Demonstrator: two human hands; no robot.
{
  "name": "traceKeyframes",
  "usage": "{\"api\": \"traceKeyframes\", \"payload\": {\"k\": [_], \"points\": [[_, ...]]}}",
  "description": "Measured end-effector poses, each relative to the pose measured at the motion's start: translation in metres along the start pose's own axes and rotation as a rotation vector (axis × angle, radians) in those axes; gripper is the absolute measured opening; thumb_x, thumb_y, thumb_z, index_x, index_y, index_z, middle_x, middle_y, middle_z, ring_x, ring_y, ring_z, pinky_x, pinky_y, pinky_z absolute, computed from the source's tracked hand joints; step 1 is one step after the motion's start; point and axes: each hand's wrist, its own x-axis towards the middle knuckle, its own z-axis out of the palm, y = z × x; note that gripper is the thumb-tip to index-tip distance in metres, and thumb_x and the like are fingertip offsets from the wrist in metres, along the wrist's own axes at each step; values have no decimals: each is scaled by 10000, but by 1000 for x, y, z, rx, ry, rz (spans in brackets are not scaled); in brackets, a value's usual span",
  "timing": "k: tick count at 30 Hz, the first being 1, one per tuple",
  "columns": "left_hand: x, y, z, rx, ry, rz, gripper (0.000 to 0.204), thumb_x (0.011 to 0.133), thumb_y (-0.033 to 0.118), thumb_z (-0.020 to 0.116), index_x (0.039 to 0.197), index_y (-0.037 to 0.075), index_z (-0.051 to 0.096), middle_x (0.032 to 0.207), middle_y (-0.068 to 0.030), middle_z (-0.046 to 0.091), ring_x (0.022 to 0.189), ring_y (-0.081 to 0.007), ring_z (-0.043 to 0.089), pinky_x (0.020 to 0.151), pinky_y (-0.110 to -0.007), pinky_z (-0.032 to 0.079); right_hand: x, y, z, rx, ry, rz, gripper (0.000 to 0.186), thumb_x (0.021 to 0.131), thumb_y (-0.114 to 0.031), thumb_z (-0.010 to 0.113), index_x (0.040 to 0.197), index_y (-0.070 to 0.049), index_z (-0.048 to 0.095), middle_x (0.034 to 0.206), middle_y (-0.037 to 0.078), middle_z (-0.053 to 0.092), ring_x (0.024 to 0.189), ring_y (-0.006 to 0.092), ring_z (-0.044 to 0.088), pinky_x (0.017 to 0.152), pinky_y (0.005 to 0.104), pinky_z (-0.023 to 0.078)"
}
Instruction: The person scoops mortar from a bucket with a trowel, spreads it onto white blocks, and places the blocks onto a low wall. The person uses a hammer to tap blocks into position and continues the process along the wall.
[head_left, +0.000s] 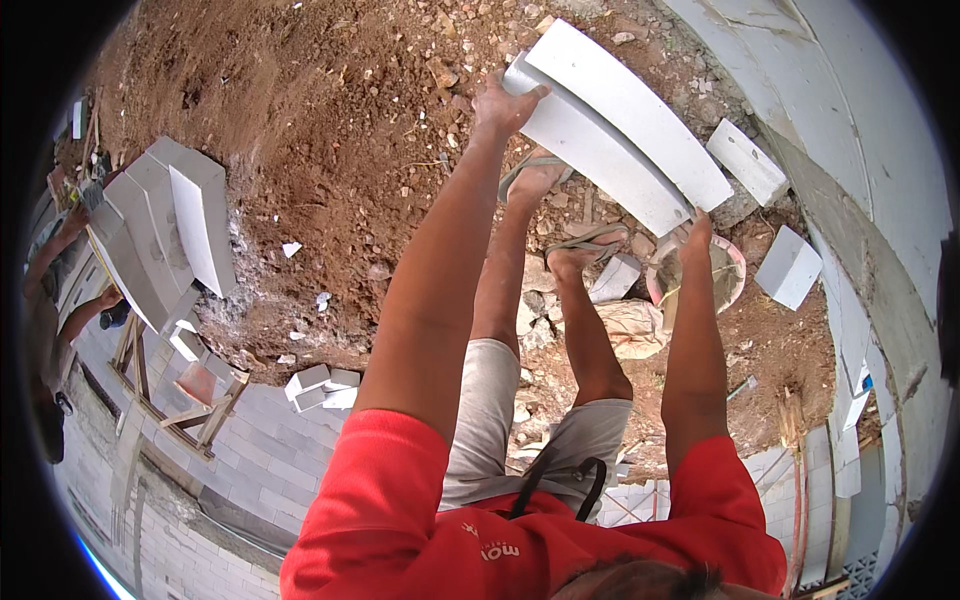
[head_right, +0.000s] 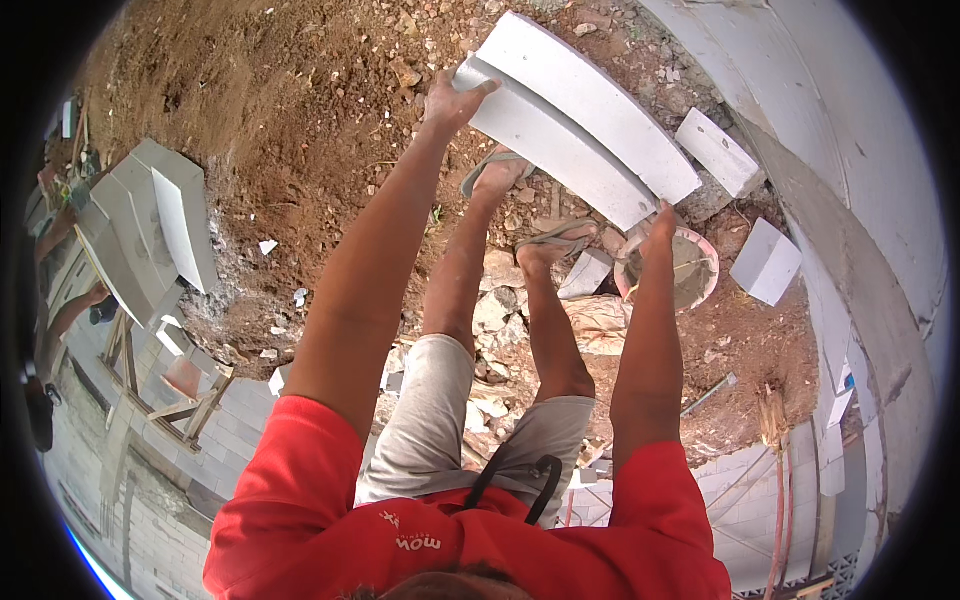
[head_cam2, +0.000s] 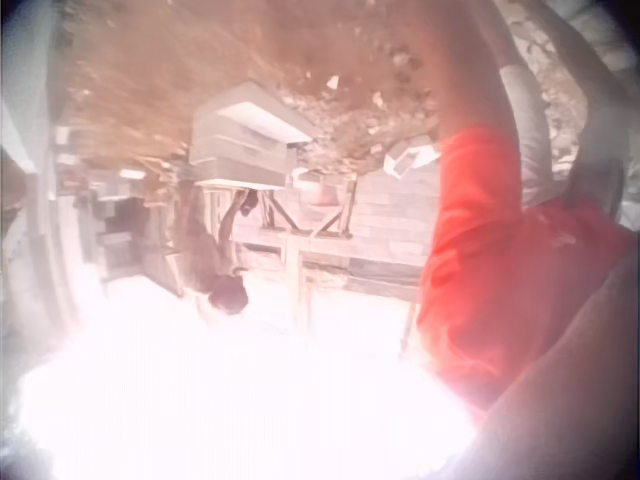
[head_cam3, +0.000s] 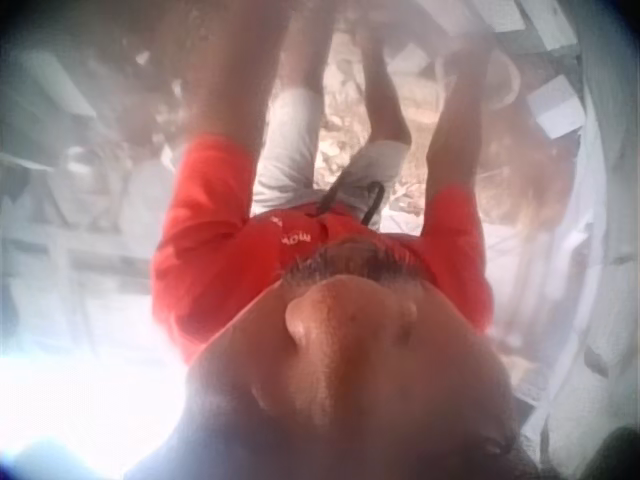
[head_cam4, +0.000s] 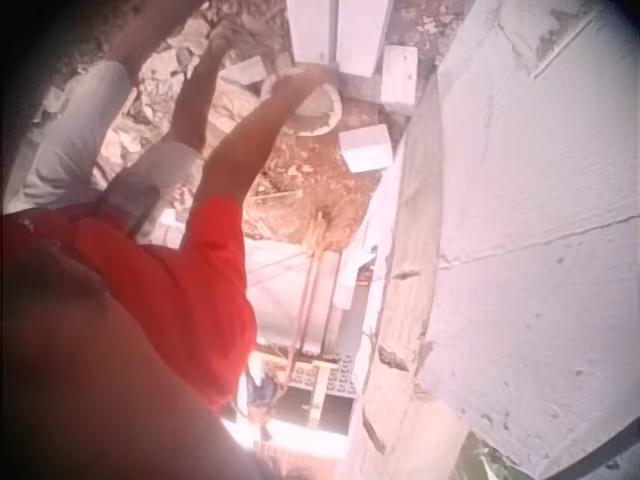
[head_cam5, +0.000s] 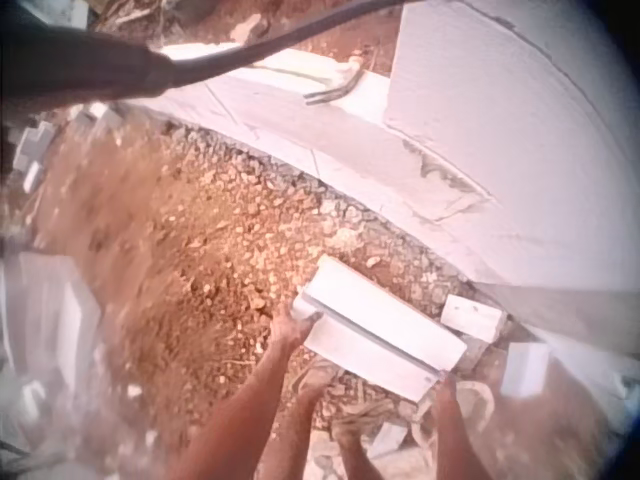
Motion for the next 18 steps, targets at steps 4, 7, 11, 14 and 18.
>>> {"api": "traceKeyframes", "payload": {"k": [4, 7, 11, 14, 18], "points": [[21, -2, 4, -21, 30, -71, 1085, 720, 661, 799, 1495, -18, 458, 1345, -238, 646, 1228, -343, 654, 1059, -405, 514, 8, 1, -5, 107, -129, 57, 750, 934, -594, 422, 1524, -132, 460, 1557, 143, 431, 1429, 358, 383, 1196, 606, 228], [32, -5, 4, -134, -56, -173, 1033, 720, 609, 804, 1518, 38, 479, 1417, -262, 595, 1334, -368, 573, 1142, -403, 459, 4, 8, -2, 242, -180, 79, 747, 953, -581, 389, 1554, -139, 430, 1600, 146, 381, 1472, 372, 350, 1202, 631, 208], [38, -9, 9, -138, -57, -193, 1029, 701, 616, 810, 1509, 57, 502, 1383, -223, 629, 1281, -348, 612, 1105, -400, 481, -9, 18, 13, 258, -215, 98, 687, 975, -563, 378, 1537, -174, 450, 1576, 114, 435, 1481, 369, 361, 1188, 658, 230], [39, -15, 11, -161, -24, -157, 1027, 698, 602, 802, 1512, 54, 501, 1295, -209, 678, 1183, -327, 666, 1040, -395, 520, -23, 18, 27, 221, -265, 143, 651, 980, -568, 392, 1512, -203, 476, 1545, 80, 484, 1453, 362, 411, 1156, 685, 271], [43, -30, 6, -282, -34, -193, 943, 715, 527, 802, 1478, 38, 543, 1330, -236, 646, 1184, -323, 655, 1021, -423, 518, -48, 13, 24, 271, -296, 124, 640, 952, -557, 506, 1491, -213, 489, 1511, 84, 525, 1414, 357, 466, 1106, 689, 346]]}}
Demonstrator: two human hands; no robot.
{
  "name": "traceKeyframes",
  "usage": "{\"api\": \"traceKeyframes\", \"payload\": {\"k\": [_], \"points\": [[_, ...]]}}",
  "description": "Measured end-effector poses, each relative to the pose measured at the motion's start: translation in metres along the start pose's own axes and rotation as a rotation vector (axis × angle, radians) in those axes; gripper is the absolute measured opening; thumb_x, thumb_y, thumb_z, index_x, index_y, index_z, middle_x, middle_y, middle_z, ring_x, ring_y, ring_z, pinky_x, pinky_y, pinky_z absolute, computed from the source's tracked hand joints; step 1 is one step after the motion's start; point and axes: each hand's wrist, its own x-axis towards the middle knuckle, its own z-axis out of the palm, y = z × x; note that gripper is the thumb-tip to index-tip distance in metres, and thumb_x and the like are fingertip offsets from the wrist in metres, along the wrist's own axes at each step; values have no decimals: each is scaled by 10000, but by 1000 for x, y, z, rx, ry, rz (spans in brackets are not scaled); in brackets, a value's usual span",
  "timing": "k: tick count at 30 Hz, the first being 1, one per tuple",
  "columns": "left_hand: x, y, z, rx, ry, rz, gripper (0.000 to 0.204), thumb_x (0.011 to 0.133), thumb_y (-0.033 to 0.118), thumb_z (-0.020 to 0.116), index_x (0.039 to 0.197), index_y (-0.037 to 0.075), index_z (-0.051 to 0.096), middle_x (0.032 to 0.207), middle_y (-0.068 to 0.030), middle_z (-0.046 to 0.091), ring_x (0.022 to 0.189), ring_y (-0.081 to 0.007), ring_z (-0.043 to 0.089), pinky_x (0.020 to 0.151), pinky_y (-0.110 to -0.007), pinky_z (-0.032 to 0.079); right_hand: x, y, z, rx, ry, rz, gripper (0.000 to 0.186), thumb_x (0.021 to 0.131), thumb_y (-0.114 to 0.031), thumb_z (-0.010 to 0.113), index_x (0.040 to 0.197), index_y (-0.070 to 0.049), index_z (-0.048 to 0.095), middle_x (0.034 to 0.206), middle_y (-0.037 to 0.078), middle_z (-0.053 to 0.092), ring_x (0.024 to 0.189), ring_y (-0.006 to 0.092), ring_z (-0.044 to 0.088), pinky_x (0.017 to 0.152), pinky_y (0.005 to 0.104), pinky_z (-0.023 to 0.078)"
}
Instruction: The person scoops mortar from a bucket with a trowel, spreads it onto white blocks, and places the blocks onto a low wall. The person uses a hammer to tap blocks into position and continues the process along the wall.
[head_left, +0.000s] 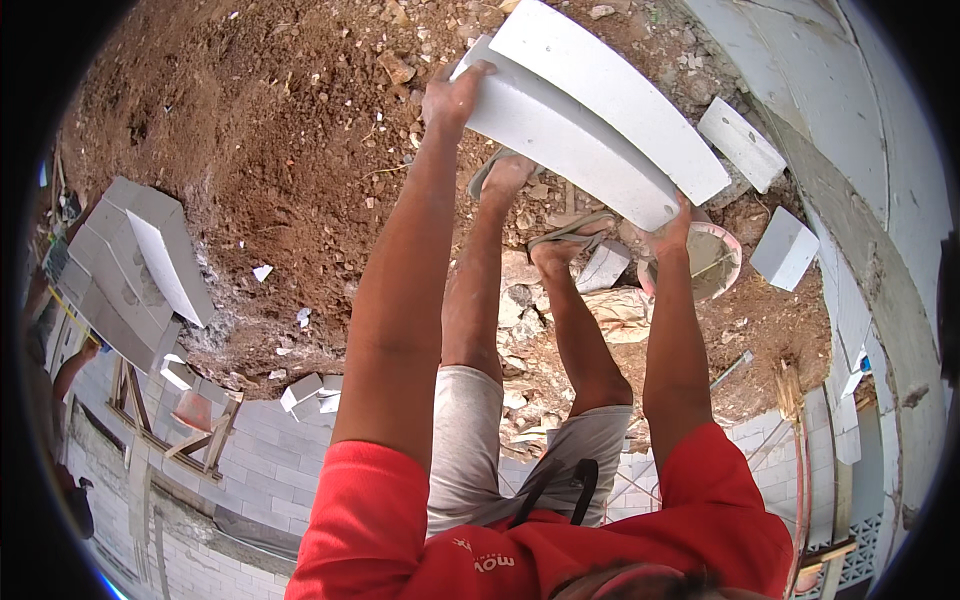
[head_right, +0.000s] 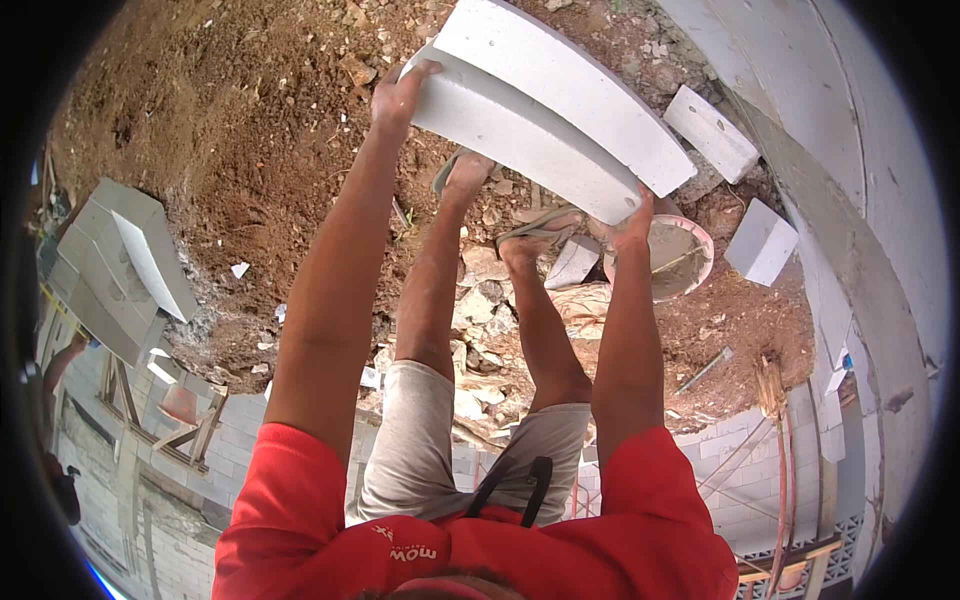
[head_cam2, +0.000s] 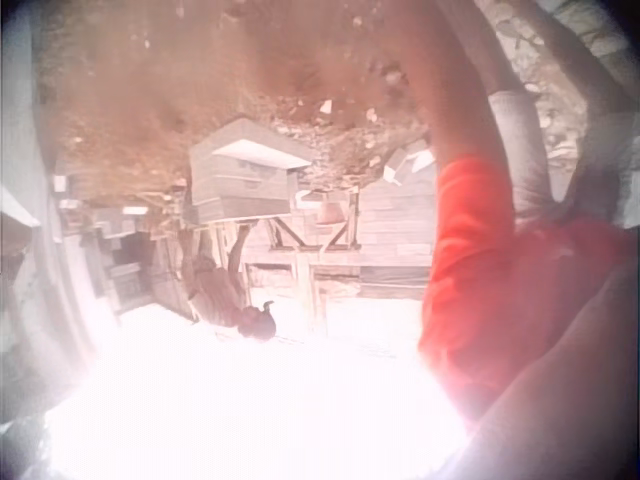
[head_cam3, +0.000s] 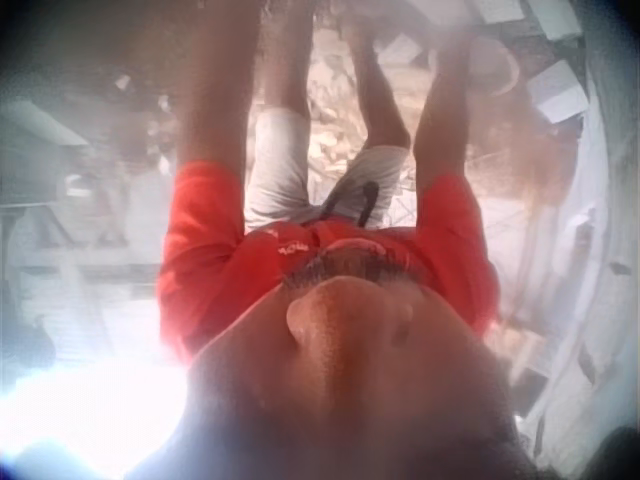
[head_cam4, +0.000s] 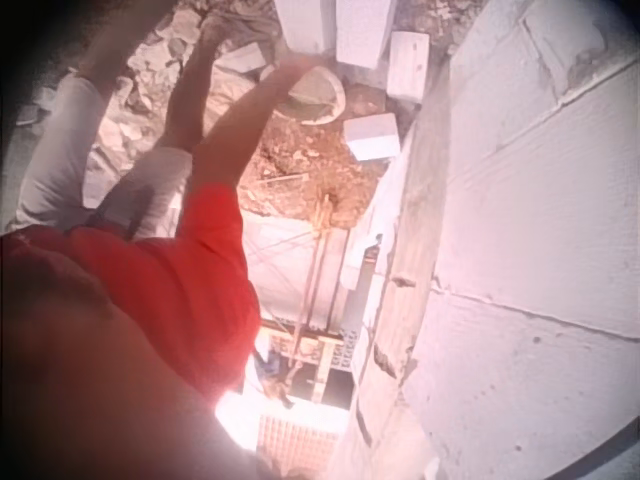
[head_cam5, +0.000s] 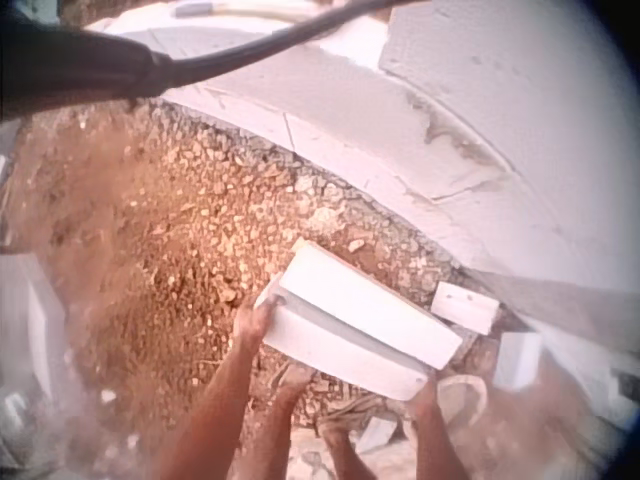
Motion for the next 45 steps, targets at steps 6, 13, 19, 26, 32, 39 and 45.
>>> {"api": "traceKeyframes", "payload": {"k": [6, 13, 19, 26, 32, 39, 45], "points": [[-23, -11, -57, -171, 0, -1, 667, 706, 432, 764, 1232, 25, 707, 1168, -174, 666, 1029, -300, 637, 913, -418, 500, -78, 28, -24, 83, -95, -67, 681, 910, -453, 641, 1486, -132, 472, 1498, 123, 528, 1393, 353, 490, 1109, 656, 375], [-173, 14, -156, -344, -182, -16, 739, 720, 405, 826, 1293, -6, 607, 1114, -180, 671, 1030, -285, 636, 948, -438, 475, -204, 85, -84, 193, -289, -156, 657, 911, -322, 656, 1496, -100, 457, 1532, 131, 499, 1429, 361, 456, 1182, 665, 320], [-326, 71, -181, -120, -15, 393, 840, 688, 326, 922, 1334, -32, 522, 1100, -209, 674, 995, -300, 688, 913, -444, 553, -200, 139, -106, 450, -393, 37, 664, 864, -310, 612, 1485, -117, 480, 1584, 121, 445, 1495, 372, 360, 1240, 651, 232], [-484, 75, -112, 375, 189, 944, 877, 586, 144, 903, 1362, 55, 505, 1231, -145, 502, 1196, -337, 498, 1025, -497, 452, -139, 153, -36, 384, -430, 106, 595, 971, -451, 606, 1449, -103, 536, 1470, 129, 552, 1468, 327, 396, 1234, 553, 277], [-490, 71, -44, 583, 77, 1121, 864, 533, 49, 868, 1327, 92, 530, 1242, -176, 440, 1191, -379, 446, 1038, -529, 395, -117, 96, -75, -482, 279, -454, 487, 926, -353, 736, 1140, 82, 692, 982, 270, 732, 948, 402, 708, 829, 455, 516], [-446, 89, 0, 868, -241, 1310, 899, 515, 10, 867, 1338, 156, 535, 1262, -151, 467, 1229, -373, 458, 1072, -531, 383, -88, 72, -238, -961, 768, -413, 549, 831, -400, 745, 1172, 29, 705, 1176, 284, 708, 1140, 433, 675, 974, 514, 528], [-416, 69, 40, 1065, -434, 1353, 971, 525, 12, 874, 1402, 188, 499, 1386, -154, 458, 1274, -372, 453, 1100, -536, 375, 24, 111, -260, -1018, 545, -388, 630, 851, -491, 747, 1226, 13, 692, 1247, 294, 684, 1178, 429, 657, 992, 490, 512]]}}
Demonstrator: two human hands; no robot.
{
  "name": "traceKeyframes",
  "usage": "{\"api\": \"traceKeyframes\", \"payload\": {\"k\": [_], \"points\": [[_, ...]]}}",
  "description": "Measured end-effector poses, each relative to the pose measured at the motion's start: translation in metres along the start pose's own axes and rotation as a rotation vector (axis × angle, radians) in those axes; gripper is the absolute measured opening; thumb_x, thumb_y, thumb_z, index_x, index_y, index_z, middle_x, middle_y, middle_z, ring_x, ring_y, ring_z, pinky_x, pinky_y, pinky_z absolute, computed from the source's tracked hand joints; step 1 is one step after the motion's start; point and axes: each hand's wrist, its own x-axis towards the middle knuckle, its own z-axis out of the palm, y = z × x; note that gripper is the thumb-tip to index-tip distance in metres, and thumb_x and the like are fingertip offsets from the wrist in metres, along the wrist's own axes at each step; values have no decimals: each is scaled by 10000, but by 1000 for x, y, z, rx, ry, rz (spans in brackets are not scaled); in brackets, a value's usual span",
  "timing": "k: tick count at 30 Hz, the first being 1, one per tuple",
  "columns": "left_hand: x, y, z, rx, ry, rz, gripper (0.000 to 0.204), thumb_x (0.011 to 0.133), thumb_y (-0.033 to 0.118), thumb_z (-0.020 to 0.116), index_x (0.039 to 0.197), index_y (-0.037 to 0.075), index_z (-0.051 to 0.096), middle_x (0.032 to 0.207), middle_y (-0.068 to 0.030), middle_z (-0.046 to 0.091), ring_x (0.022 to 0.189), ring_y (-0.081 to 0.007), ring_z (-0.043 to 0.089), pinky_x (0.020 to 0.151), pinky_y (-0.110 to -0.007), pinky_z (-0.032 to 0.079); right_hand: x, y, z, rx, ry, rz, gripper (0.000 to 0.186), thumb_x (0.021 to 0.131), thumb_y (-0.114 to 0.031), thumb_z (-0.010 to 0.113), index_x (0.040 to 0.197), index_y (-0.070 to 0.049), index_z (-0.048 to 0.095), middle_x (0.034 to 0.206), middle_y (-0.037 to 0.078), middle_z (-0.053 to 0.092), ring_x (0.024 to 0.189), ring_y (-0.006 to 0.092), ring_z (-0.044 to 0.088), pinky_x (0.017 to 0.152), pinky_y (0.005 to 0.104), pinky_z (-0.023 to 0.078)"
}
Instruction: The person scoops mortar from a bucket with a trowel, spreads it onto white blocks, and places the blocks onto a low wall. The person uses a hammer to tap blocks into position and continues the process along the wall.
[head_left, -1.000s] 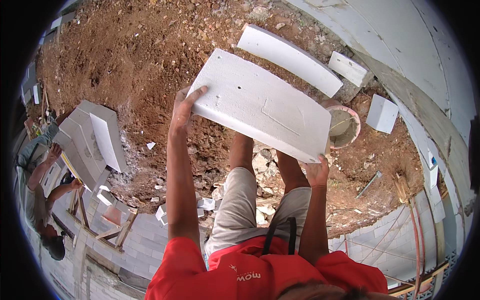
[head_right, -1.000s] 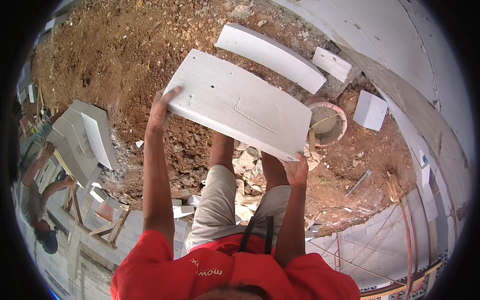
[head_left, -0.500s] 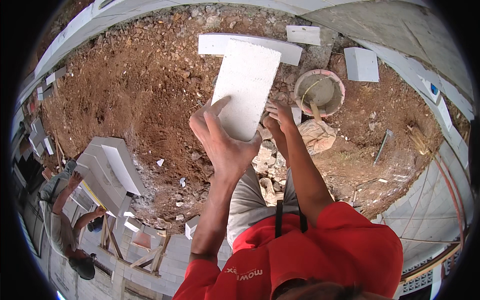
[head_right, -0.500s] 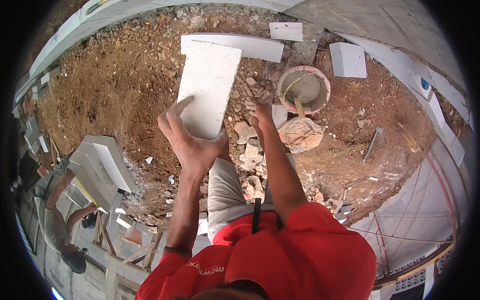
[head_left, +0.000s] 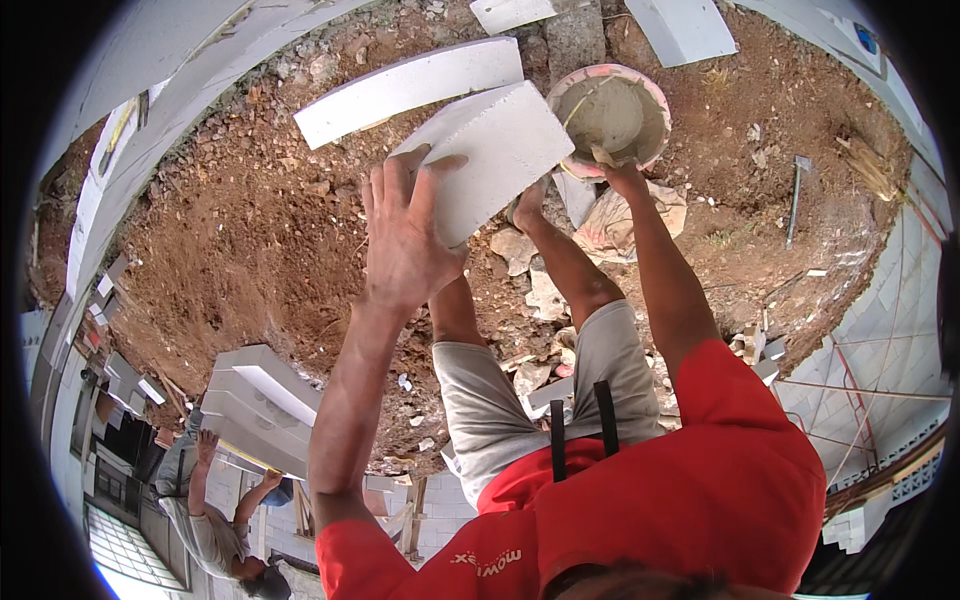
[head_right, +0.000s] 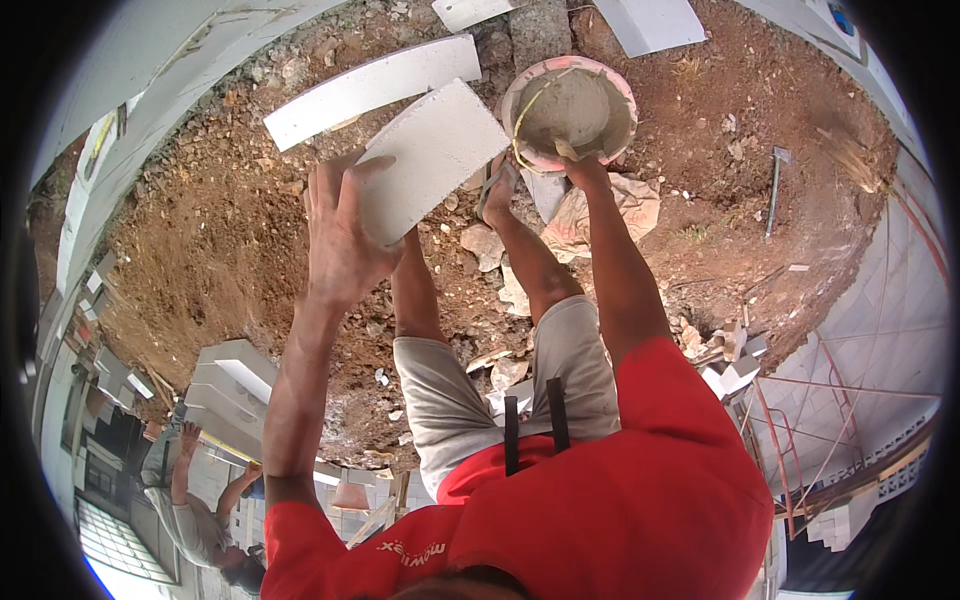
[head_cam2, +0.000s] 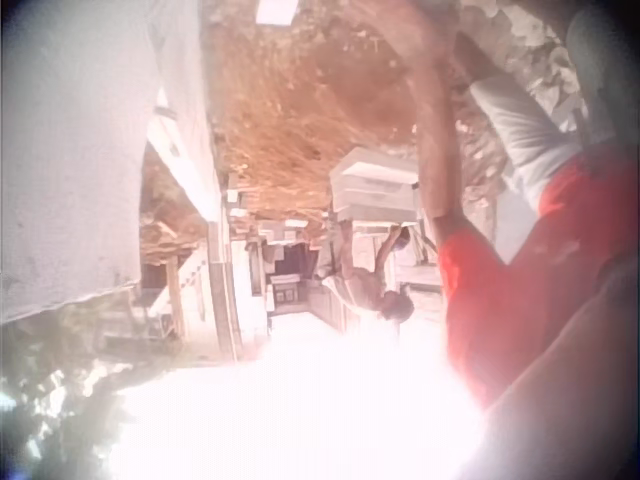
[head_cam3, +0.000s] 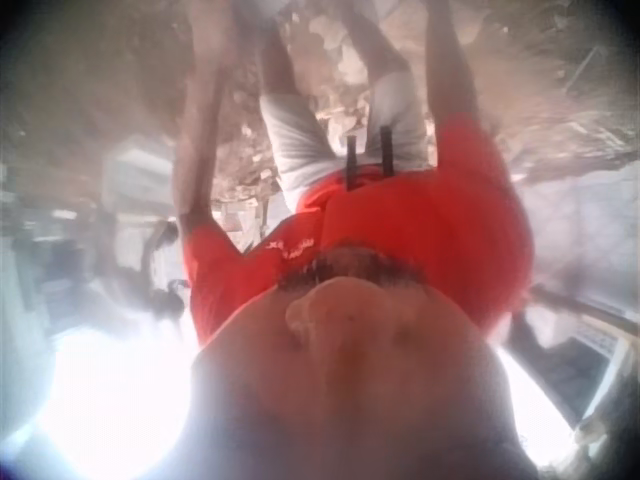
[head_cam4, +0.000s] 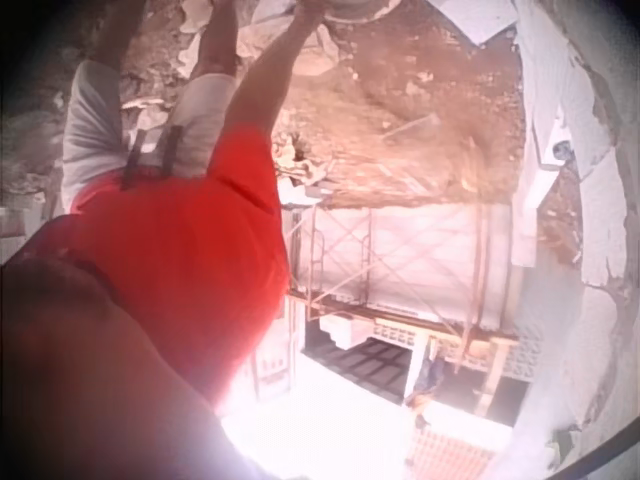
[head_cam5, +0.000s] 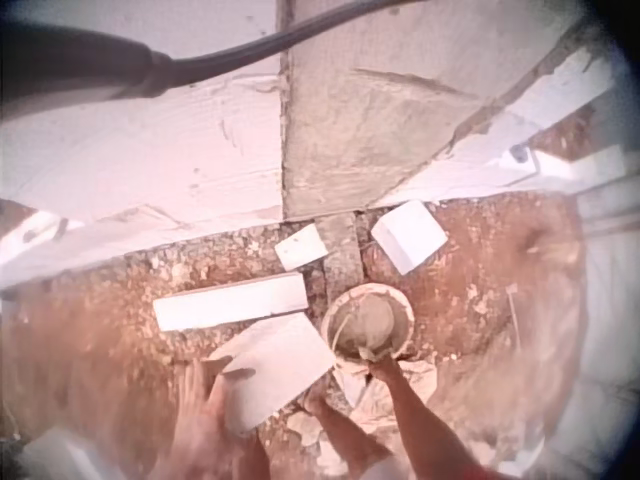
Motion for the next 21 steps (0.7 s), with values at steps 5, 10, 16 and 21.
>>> {"api": "traceKeyframes", "payload": {"k": [5, 10, 16, 21], "points": [[29, -24, 43, 103, -155, 183, 1077, 547, 24, 875, 1496, 210, 402, 1408, -155, 453, 1273, -363, 462, 1091, -520, 391, 40, -43, 19, 240, -363, 79, 591, 875, -443, 724, 1123, 92, 684, 947, 260, 717, 840, 405, 709, 770, 508, 539], [42, -33, 59, 88, -271, 131, 1153, 567, 31, 868, 1562, 215, 315, 1404, -175, 447, 1281, -372, 458, 1088, -485, 410, -1, -50, -17, 563, -407, 118, 443, 897, -343, 750, 1087, 56, 711, 807, 109, 667, 631, 228, 627, 582, 395, 506], [40, -42, 49, 231, -17, 65, 1089, 605, 84, 914, 1544, 205, 376, 1425, -188, 383, 1346, -393, 402, 1124, -561, 428, -97, 28, -53, 661, -204, -3, 485, 912, -299, 715, 1302, -16, 667, 998, 84, 709, 904, 189, 626, 845, 343, 493], [32, -59, 44, 20, 11, -39, 1100, 601, 71, 907, 1539, 187, 346, 1429, -198, 361, 1372, -391, 368, 1132, -576, 453, -90, 73, -29, 690, -125, -12, 394, 926, -177, 627, 1286, -20, 652, 911, 31, 679, 833, 171, 605, 781, 325, 487]]}}
